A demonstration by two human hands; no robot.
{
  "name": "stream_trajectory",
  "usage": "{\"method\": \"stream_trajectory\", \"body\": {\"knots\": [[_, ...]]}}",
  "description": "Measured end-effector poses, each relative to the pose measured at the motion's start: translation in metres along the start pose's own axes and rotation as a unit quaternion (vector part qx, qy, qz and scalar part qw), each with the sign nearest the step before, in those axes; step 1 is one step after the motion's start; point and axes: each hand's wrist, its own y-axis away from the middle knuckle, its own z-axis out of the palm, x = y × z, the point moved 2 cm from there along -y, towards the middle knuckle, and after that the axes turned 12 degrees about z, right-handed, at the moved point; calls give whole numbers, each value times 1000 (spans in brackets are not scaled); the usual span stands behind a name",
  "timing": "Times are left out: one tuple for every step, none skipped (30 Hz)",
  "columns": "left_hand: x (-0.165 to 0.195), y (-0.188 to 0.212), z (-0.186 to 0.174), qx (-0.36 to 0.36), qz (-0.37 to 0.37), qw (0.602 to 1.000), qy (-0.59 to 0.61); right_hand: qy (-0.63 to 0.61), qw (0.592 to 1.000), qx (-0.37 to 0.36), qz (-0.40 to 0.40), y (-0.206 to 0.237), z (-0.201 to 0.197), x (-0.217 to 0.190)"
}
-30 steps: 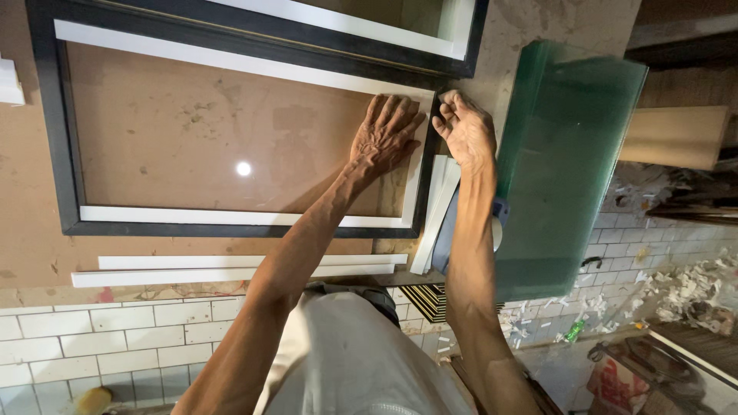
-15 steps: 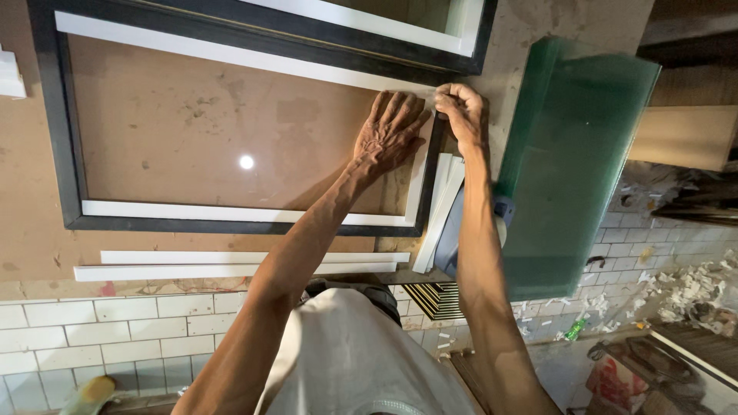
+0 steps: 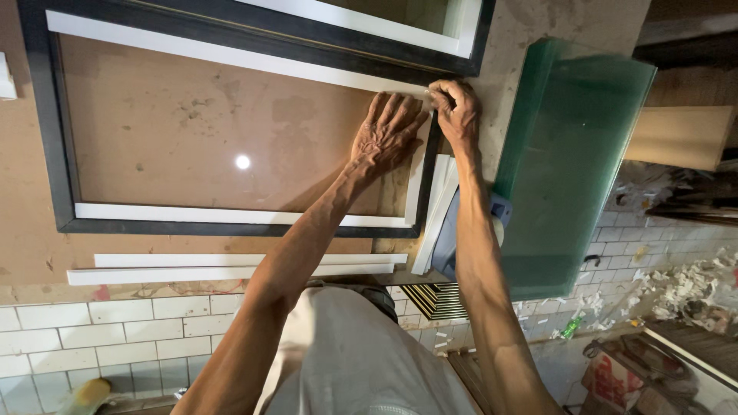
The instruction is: The person fits white mat board strips along the inside edges of a black picture frame on a workbench, presses them into place, and uses a tape dispenser to secure the frame edges. They reposition and flip the frame, align the glass and backing, and set the assembled frame aside.
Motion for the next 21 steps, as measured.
{"method": "stream_trajectory", "body": {"knots": [[0,0,0,3,-1,1000,1,8,1000,7,-16,0,-1,0],[0,0,1,6,-2,1000,3,17,999,15,-33,0,-1,0],[-1,0,1,9,-3,1000,3,25,998,21,-50,0,-1,0],[-1,0,1,13,-1,1000,4,30,999,20,-40,0,-1,0],[-1,0,1,16,0,1000,5,36,999,18,-30,0,-1,1],[-1,0,0,20,2,1000,5,41,999,16,-21,-1,-1,2],[-2,0,0,23,3,1000,4,51,998,26,-37,-1,-1,2],[-1,1,0,27,4,1000,3,61,996,35,-53,-1,-1,1],[-2,1,0,29,5,1000,2,72,994,44,-68,-1,-1,1],[-2,1,0,31,6,1000,-1,65,995,40,-61,-1,0,1],[-2,2,0,33,7,999,-4,59,996,36,-54,-1,0,2],[-2,2,-1,35,7,999,-7,53,997,31,-48,-2,0,3],[-2,2,0,33,8,999,-6,54,997,28,-45,-2,1,3],[-2,2,0,32,8,999,-5,54,997,25,-42,-2,1,4],[-3,1,0,31,8,999,-6,55,997,22,-41,-3,1,5],[-3,1,-1,31,8,999,-6,63,996,25,-50,-3,1,5],[-3,1,-1,31,8,999,-5,71,995,28,-59,-3,1,6],[-3,1,-1,31,8,999,-5,79,994,32,-68,-3,1,6],[-3,1,-1,31,7,1000,-4,71,995,25,-59,-3,1,7],[-3,1,-1,31,7,1000,-2,63,997,19,-49,-4,1,8],[-3,1,0,31,6,1000,-1,55,998,13,-39,-4,2,8]]}}
